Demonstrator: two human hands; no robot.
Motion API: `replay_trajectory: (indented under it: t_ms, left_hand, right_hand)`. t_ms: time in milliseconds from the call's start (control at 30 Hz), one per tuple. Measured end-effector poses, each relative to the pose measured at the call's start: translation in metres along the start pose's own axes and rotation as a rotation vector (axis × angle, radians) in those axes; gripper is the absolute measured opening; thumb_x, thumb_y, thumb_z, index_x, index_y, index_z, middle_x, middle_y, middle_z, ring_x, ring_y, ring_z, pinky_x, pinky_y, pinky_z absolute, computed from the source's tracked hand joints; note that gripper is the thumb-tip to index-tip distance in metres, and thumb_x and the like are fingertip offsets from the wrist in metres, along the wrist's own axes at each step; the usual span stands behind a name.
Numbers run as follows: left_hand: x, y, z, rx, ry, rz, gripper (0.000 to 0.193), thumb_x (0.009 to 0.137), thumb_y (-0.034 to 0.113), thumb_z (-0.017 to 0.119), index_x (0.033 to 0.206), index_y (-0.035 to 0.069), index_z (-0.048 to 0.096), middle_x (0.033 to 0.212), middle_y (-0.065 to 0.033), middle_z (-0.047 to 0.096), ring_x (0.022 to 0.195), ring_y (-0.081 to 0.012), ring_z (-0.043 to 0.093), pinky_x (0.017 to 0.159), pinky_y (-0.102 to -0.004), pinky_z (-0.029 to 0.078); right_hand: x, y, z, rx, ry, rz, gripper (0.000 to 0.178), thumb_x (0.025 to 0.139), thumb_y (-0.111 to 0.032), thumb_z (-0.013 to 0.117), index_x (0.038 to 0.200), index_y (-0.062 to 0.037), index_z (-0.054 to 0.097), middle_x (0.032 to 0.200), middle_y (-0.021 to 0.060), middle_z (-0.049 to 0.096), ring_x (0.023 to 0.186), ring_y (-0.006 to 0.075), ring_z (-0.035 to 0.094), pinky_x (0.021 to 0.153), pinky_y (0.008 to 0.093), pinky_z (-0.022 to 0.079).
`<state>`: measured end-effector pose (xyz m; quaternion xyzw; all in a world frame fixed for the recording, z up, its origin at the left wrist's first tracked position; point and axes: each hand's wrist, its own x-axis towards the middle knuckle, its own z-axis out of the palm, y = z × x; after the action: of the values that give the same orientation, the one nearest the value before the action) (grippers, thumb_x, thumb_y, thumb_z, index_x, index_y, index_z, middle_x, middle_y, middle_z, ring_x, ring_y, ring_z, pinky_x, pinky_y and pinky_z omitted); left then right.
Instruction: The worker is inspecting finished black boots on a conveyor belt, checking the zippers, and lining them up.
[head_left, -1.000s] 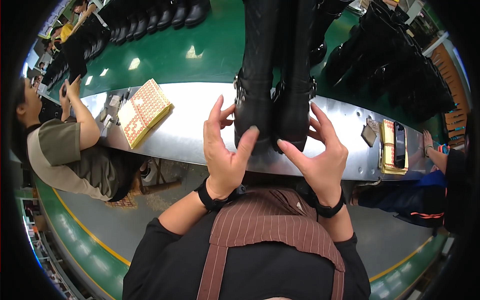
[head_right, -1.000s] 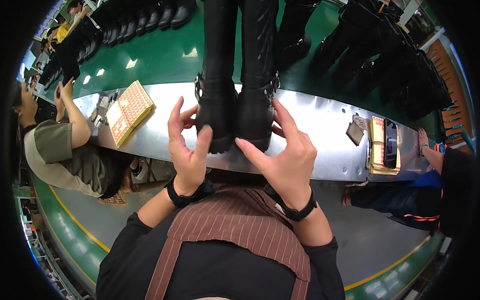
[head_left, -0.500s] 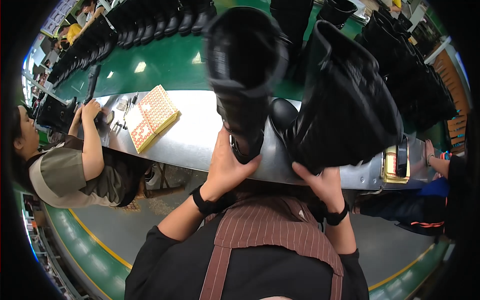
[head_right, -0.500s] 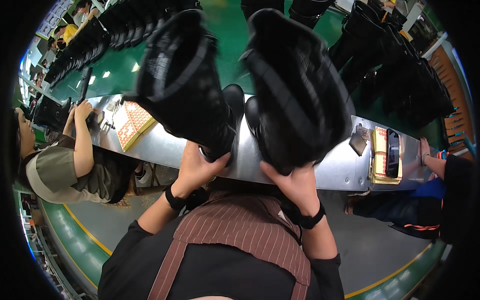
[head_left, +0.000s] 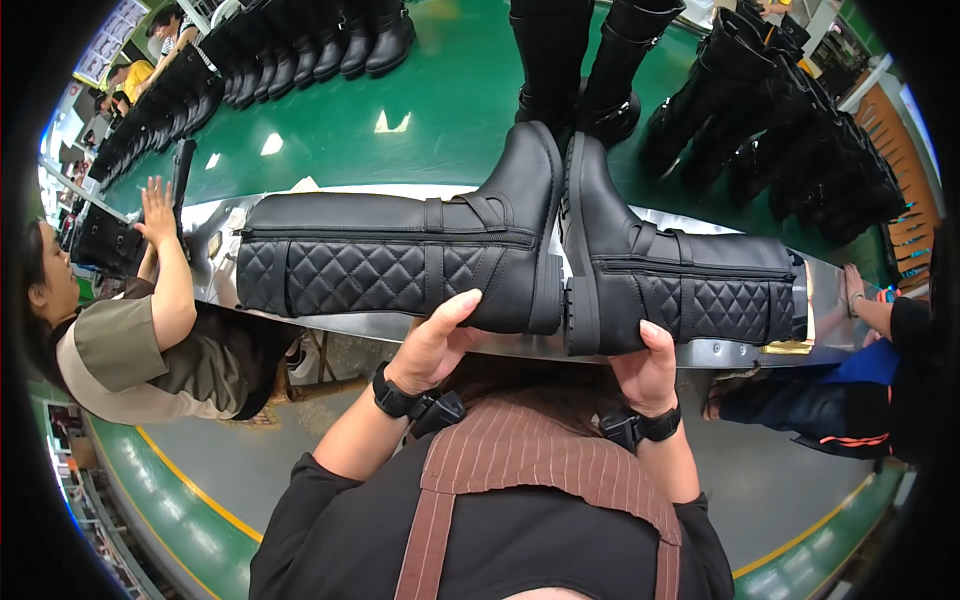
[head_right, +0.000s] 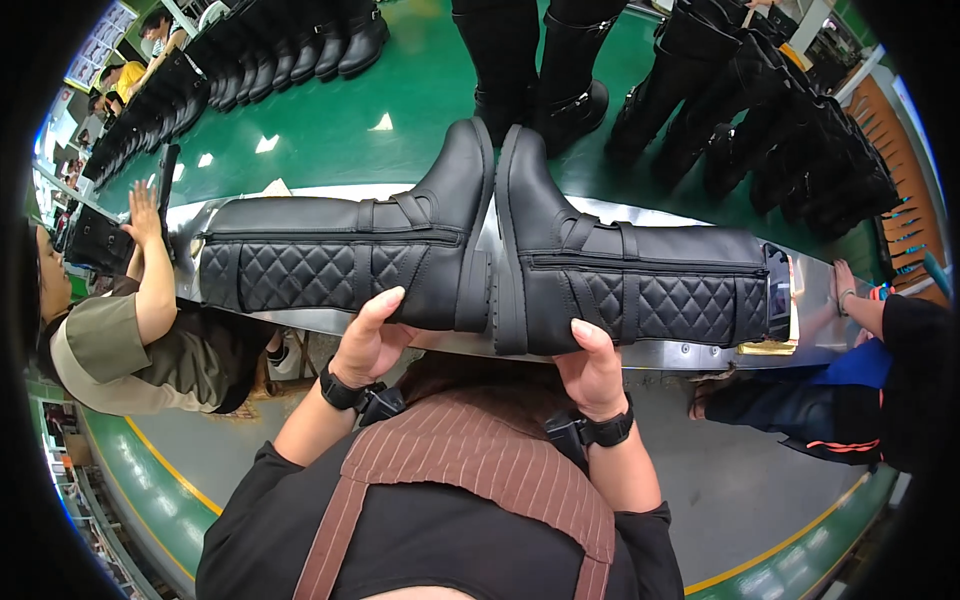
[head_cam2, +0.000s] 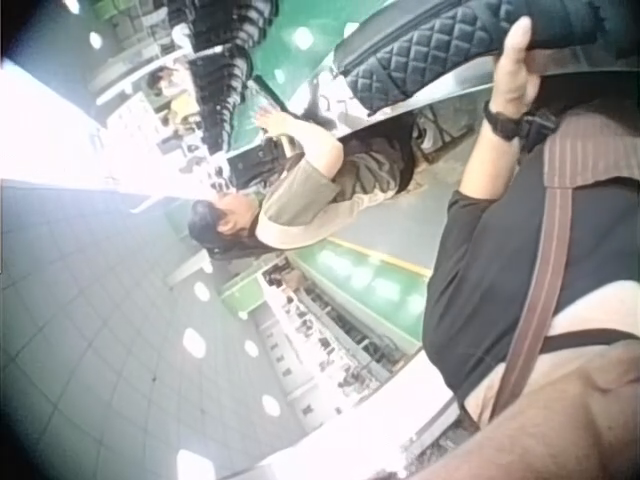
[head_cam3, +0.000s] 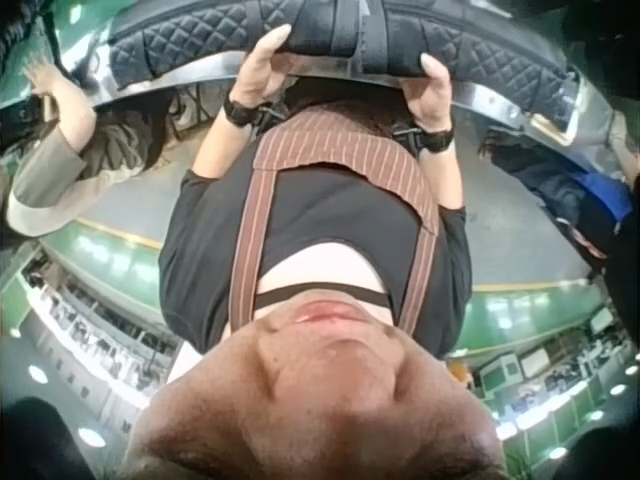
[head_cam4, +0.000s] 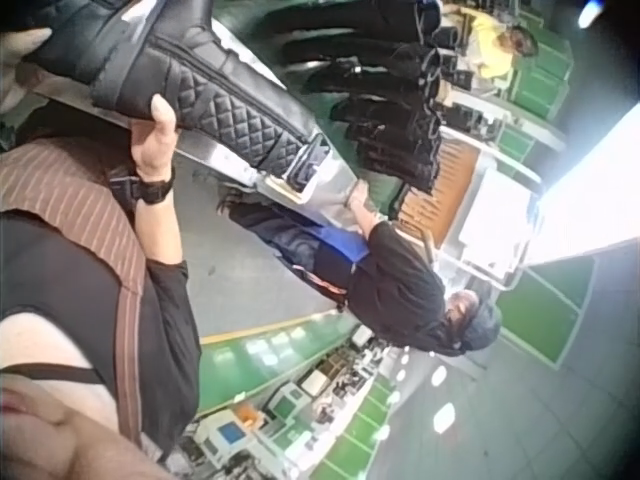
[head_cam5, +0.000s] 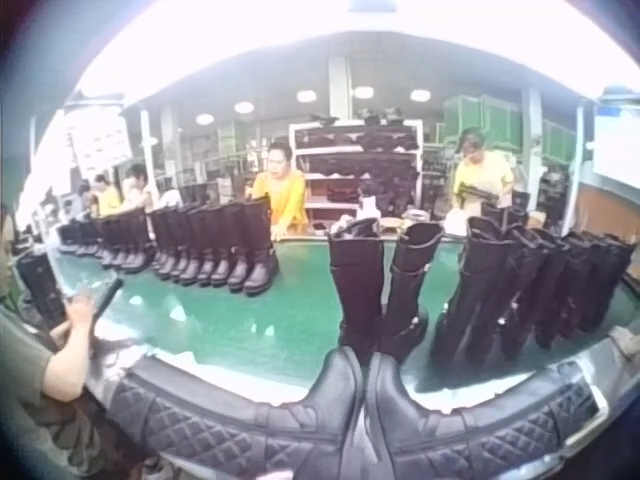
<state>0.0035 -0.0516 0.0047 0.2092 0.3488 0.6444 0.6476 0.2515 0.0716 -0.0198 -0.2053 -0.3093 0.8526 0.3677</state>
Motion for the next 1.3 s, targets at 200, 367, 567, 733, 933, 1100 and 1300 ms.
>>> replay_trajectory:
  t_ms: [200,367,567,733,933,1100,1300]
  left_hand:
    - [0.005,-0.004,0.004,-0.064,-0.212,0.075,0.045,0.1,0.026,0.047,0.133,-0.004,0.051,0.132,-0.0157,0.058,0.121,-0.0298,0.056,0.105,-0.0514,0.043]
    - [0.009,-0.021,-0.011,-0.109,-0.112,0.069,0.03,0.095,0.013,0.057,0.12,-0.002,0.062,0.123,-0.0118,0.063,0.114,-0.021,0.059,0.103,-0.0355,0.043]
    - [0.021,-0.018,0.0,0.264,-0.053,0.067,0.032,0.092,0.012,0.058,0.122,0.0,0.062,0.122,-0.0066,0.063,0.113,-0.0176,0.057,0.102,-0.0348,0.043]
    - [0.015,0.009,0.026,0.983,-0.016,0.33,0.054,0.091,0.012,0.062,0.141,0.001,0.044,0.141,-0.0114,0.047,0.127,-0.0212,0.046,0.109,-0.034,0.036]
    - [0.0,0.02,0.04,0.999,-0.204,0.433,0.068,0.086,0.013,0.064,0.147,0.005,0.035,0.148,-0.0152,0.034,0.135,-0.0272,0.035,0.112,-0.0386,0.031]
    - [0.015,0.009,0.042,0.932,-0.148,0.605,0.081,0.081,0.013,0.066,0.152,0.008,0.026,0.154,-0.0185,0.023,0.141,-0.0322,0.027,0.115,-0.0424,0.027]
    - [0.022,0.012,0.043,0.769,-0.163,0.445,0.086,0.088,0.015,0.06,0.157,0.016,0.008,0.156,-0.0174,0.017,0.142,-0.031,0.027,0.114,-0.0429,0.029]
  right_hand:
    - [-0.005,0.001,-0.015,0.048,-0.08,-0.142,0.047,0.085,-0.024,0.056,0.121,0.0061,0.061,0.126,0.0151,0.063,0.118,0.0283,0.059,0.105,0.0408,0.042]
    - [-0.003,0.01,-0.023,0.026,-0.114,-0.138,0.046,0.083,-0.023,0.057,0.119,0.0062,0.061,0.125,0.014,0.063,0.119,0.0278,0.058,0.107,0.0409,0.04]
    - [0.004,0.002,0.004,-0.595,-0.027,-0.242,0.042,0.081,-0.006,0.067,0.122,-0.0001,0.062,0.117,0.008,0.064,0.111,0.0182,0.058,0.1,0.0326,0.042]
    - [0.019,-0.008,0.026,-0.79,-0.102,-0.472,0.077,0.078,0.0,0.058,0.15,-0.0076,0.031,0.146,0.0136,0.04,0.138,0.0242,0.037,0.113,0.0414,0.033]
    - [0.051,-0.01,0.009,-0.395,0.029,-0.356,0.063,0.101,-0.027,0.048,0.155,-0.01,0.018,0.15,0.0112,0.033,0.129,0.0224,0.042,0.113,0.0395,0.03]
    - [0.056,-0.001,-0.004,0.017,0.031,-0.021,0.057,0.104,-0.041,0.04,0.147,-0.0034,0.034,0.144,0.0107,0.046,0.129,0.0227,0.048,0.111,0.0371,0.035]
    - [0.035,-0.005,-0.013,0.164,-0.105,0.11,0.058,0.102,-0.041,0.044,0.146,-0.0034,0.036,0.144,0.0119,0.047,0.129,0.0247,0.048,0.112,0.0403,0.034]
